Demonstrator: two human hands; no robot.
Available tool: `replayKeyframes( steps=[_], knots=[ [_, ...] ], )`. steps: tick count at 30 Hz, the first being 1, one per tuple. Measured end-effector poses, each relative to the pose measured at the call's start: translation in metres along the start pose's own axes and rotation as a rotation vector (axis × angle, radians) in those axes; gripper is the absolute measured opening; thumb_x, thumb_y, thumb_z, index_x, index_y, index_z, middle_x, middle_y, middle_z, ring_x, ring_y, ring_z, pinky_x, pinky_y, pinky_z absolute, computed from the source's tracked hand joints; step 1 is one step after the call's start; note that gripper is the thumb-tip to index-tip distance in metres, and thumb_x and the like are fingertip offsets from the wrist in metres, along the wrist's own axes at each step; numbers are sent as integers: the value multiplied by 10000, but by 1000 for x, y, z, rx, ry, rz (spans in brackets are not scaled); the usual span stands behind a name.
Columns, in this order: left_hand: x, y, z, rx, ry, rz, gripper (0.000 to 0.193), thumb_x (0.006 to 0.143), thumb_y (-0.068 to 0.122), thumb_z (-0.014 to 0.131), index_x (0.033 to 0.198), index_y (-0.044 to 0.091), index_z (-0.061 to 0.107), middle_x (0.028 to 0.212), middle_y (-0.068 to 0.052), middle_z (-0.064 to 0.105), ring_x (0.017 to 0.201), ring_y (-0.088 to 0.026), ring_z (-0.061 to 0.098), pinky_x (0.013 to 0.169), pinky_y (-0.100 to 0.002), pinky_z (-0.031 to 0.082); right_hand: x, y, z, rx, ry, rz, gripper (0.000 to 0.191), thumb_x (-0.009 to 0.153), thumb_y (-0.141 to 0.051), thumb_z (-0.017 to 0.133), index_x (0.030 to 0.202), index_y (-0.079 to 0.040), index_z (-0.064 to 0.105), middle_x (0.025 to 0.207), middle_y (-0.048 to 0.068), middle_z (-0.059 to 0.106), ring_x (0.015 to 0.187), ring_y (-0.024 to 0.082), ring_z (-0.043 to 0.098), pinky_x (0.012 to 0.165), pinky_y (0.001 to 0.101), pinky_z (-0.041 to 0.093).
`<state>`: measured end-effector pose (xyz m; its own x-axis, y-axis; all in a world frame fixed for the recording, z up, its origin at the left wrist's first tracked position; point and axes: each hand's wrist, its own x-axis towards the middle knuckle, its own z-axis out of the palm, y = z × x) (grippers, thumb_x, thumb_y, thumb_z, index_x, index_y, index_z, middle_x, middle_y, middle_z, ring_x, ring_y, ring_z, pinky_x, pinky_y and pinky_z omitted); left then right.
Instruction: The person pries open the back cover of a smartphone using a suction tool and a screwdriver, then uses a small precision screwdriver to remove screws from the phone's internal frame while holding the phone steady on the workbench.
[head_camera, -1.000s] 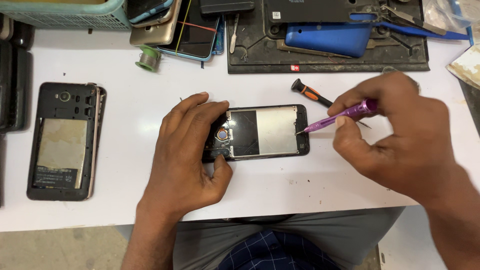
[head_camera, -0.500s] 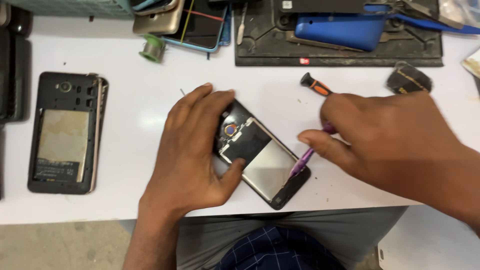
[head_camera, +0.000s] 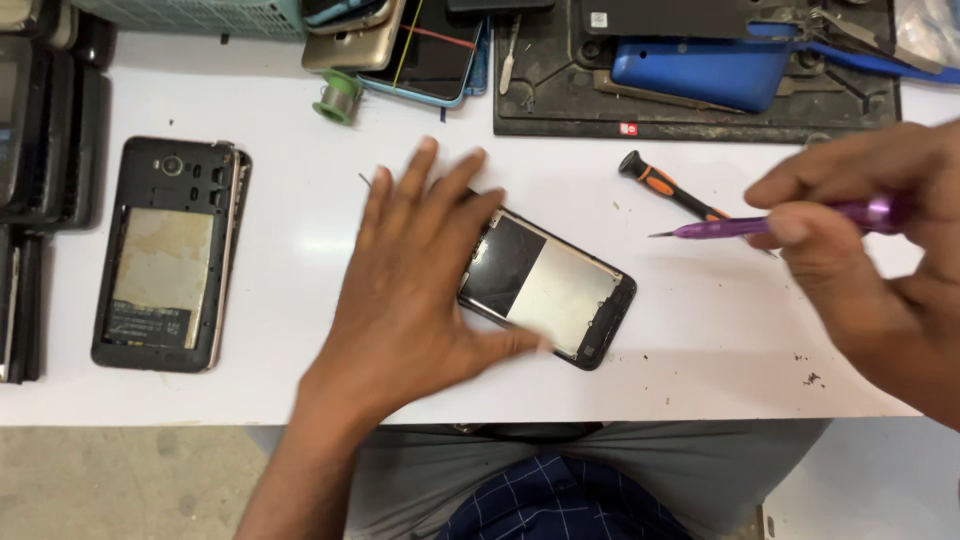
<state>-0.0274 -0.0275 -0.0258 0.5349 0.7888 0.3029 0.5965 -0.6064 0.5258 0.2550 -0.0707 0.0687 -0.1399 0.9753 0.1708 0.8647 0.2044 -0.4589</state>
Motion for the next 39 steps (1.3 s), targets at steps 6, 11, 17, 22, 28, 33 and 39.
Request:
replayKeyframes(
  steps=[6, 11, 17, 22, 28, 33, 39],
  knots=[
    [9, 10, 3, 83, -83, 31, 967, 568, 539, 930, 1283, -28, 612, 1339, -210, 597, 1389, -433, 416, 1181, -644, 193, -19, 9, 11, 226, 145, 3, 293, 1077, -242, 590, 998, 37, 635, 980, 149, 701, 838, 169, 738, 796, 257, 628],
    [34, 30, 14, 137, -176, -88, 946, 627, 547, 945, 1277, -37, 582, 1277, -220, 600, 1288, -383, 502, 1140, -586, 333, -14, 9, 10, 107, -25, 104, 243, 999, -191, 665, 983, 50, 692, 784, 150, 726, 726, 186, 758, 664, 289, 600],
    [30, 13, -3, 34, -48, 66, 1088, 567, 369, 967, 1437, -35, 454, 1352, -246, 577, 1323, -420, 480, 1117, -544, 346, -10, 10, 15, 77, 189, -161, 284, 1076, -129, 635, 1142, 95, 474, 948, 205, 689, 864, 231, 733, 738, 279, 588],
    [20, 4, -3, -43, -55, -8, 1038, 604, 321, 963, 1454, 6, 458, 1336, -227, 593, 1320, -402, 498, 1123, -534, 355, -5, 16, 21, 91, 190, -242, 272, 1048, -118, 631, 1071, 107, 479, 895, 198, 700, 842, 221, 742, 683, 270, 587],
    [18, 3, -1, -82, -44, -58, 1032, 594, 325, 969, 1443, 11, 474, 1298, -209, 629, 1289, -394, 542, 1102, -536, 385, -3, 17, 21, 64, 168, -204, 275, 1005, -123, 642, 1026, 115, 505, 843, 199, 708, 781, 208, 742, 625, 268, 578],
    [19, 4, 0, -78, -29, -79, 1047, 571, 342, 986, 1432, 14, 488, 1276, -206, 644, 1265, -391, 562, 1075, -531, 406, -4, 15, 19, 94, 165, -205, 299, 1062, -159, 630, 1072, 107, 493, 901, 186, 700, 860, 203, 736, 734, 281, 606],
    [20, 5, -3, -119, -61, -130, 1056, 557, 342, 984, 1432, 22, 487, 1239, -161, 677, 1207, -333, 604, 1027, -484, 457, -6, 10, 13, -56, 121, -160, 313, 1036, -176, 667, 1057, 109, 539, 869, 184, 711, 846, 226, 738, 758, 328, 602]
  ],
)
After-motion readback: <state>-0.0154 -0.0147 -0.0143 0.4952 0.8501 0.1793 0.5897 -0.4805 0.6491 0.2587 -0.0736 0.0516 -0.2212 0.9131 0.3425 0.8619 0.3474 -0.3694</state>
